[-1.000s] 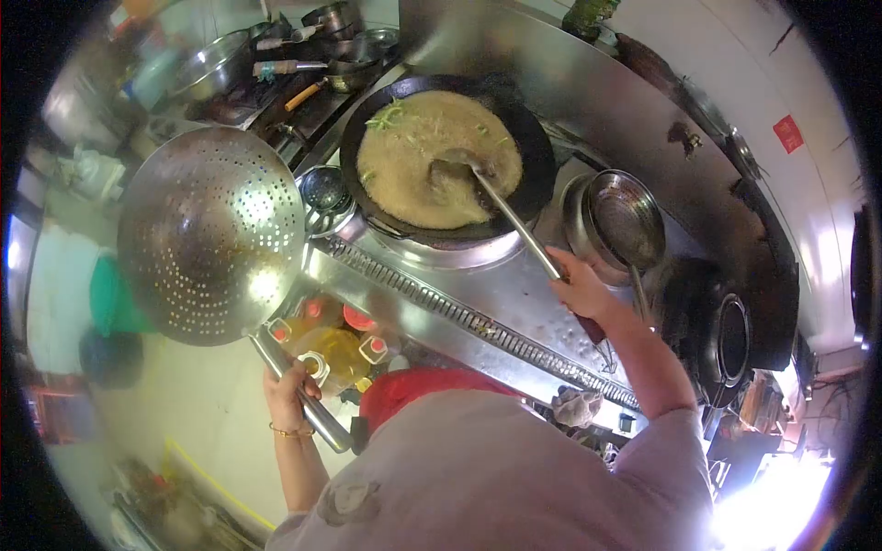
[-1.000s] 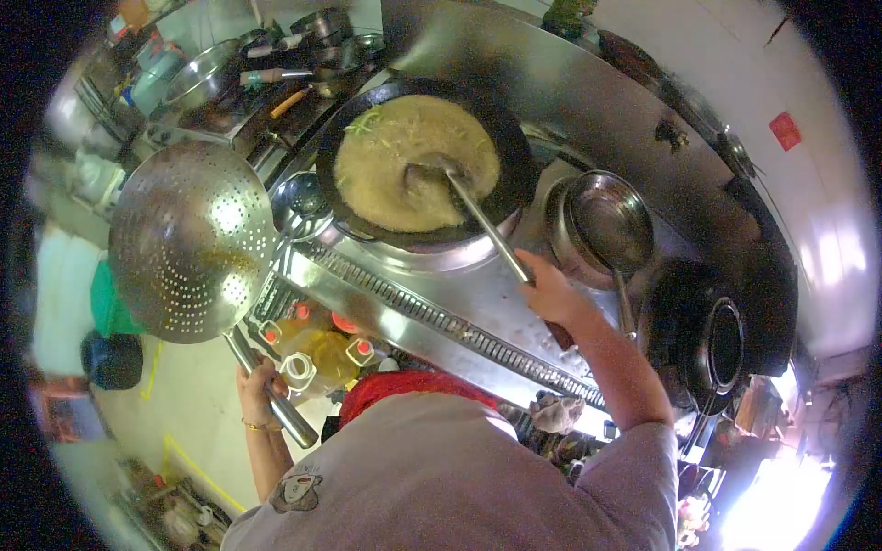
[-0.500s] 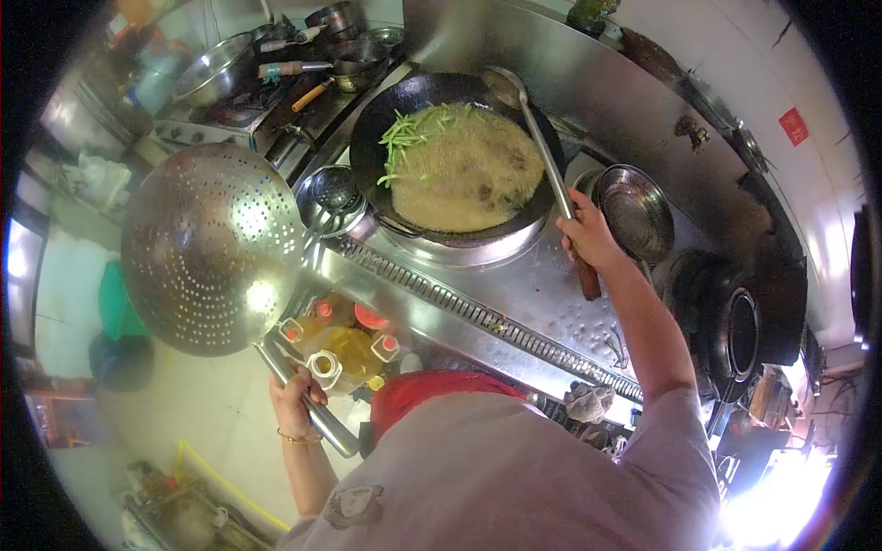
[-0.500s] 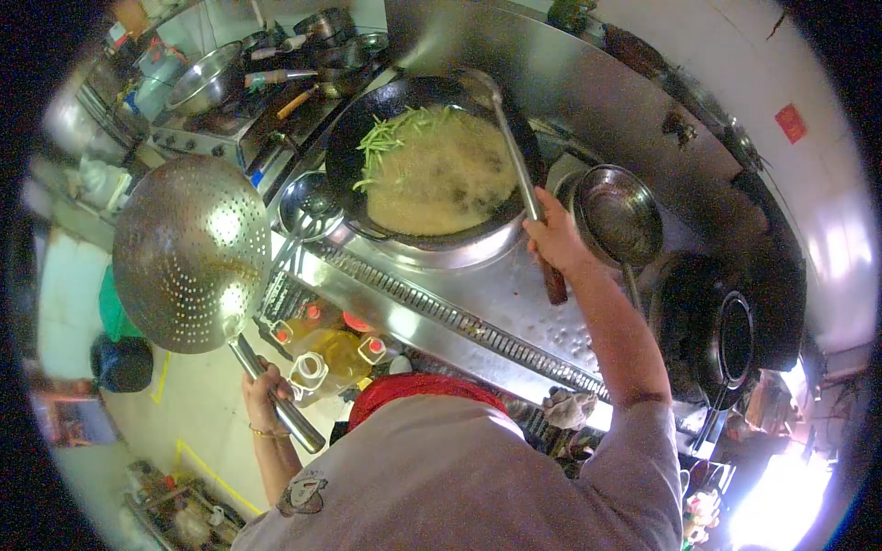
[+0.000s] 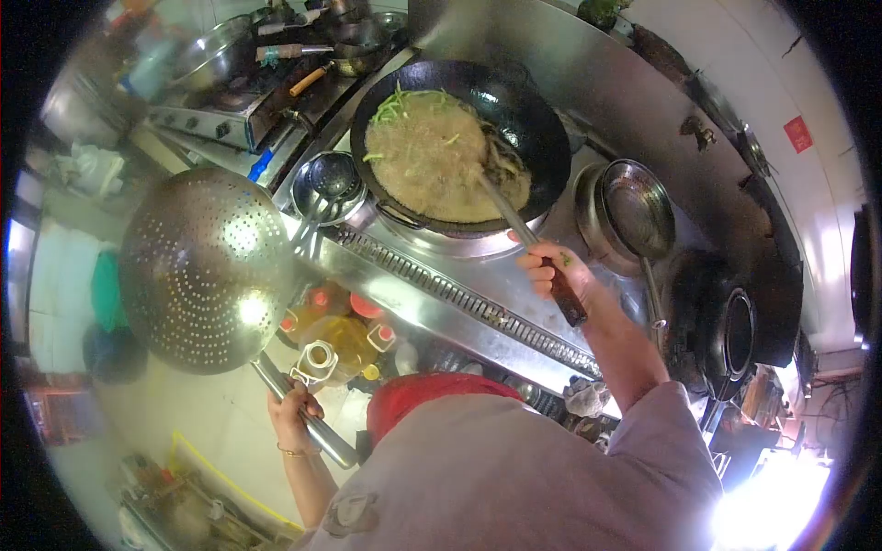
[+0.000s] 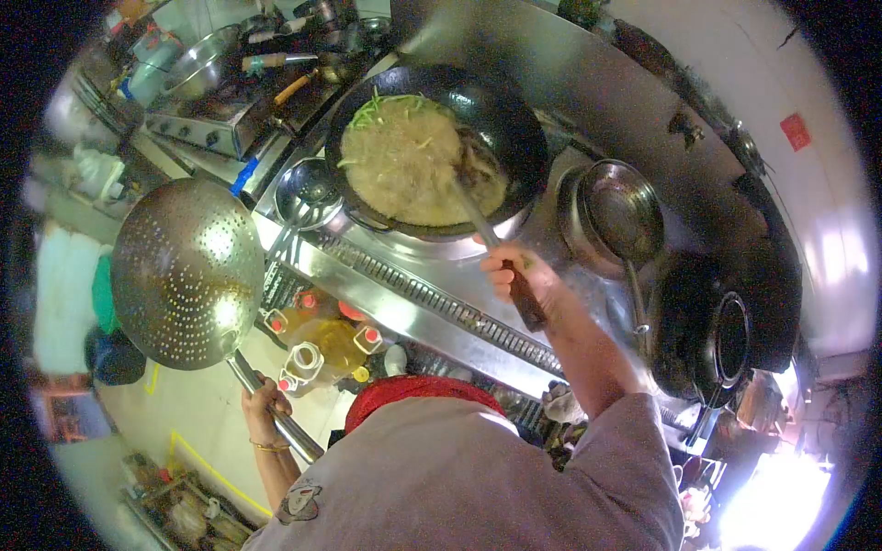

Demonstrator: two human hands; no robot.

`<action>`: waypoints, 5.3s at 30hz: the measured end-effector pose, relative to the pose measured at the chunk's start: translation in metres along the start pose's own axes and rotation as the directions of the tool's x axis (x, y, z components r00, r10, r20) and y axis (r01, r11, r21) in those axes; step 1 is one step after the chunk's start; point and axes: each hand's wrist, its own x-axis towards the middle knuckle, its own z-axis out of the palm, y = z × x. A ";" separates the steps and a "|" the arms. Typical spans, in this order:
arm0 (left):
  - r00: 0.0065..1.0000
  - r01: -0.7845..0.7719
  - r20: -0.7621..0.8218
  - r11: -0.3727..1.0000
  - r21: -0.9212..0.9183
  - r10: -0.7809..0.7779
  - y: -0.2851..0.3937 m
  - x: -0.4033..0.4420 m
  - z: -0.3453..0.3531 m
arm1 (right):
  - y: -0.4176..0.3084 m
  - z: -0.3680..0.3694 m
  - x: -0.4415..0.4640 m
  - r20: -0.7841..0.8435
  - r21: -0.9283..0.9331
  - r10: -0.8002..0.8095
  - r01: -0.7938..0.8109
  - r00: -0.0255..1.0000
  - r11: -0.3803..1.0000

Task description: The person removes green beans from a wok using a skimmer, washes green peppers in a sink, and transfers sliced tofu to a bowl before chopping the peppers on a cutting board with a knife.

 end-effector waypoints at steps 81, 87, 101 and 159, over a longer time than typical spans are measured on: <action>0.557 0.605 0.524 0.747 0.276 -0.644 -0.075 0.151 0.341 | 0.017 0.025 -0.049 -0.150 -0.495 -0.291 0.183 0.945 0.850; 0.378 0.828 0.625 0.551 0.101 -0.683 -0.095 0.178 0.379 | -0.007 0.034 -0.065 -0.083 -0.836 -0.411 0.161 0.908 0.524; 0.371 0.763 0.713 0.633 0.132 -0.596 -0.065 0.158 0.309 | -0.011 0.030 -0.093 0.041 -0.989 -0.668 0.123 0.743 0.076; 0.216 0.697 0.751 0.637 0.329 -0.624 0.013 0.176 0.280 | 0.056 -0.029 -0.149 -0.302 -0.537 -0.702 0.494 0.645 0.684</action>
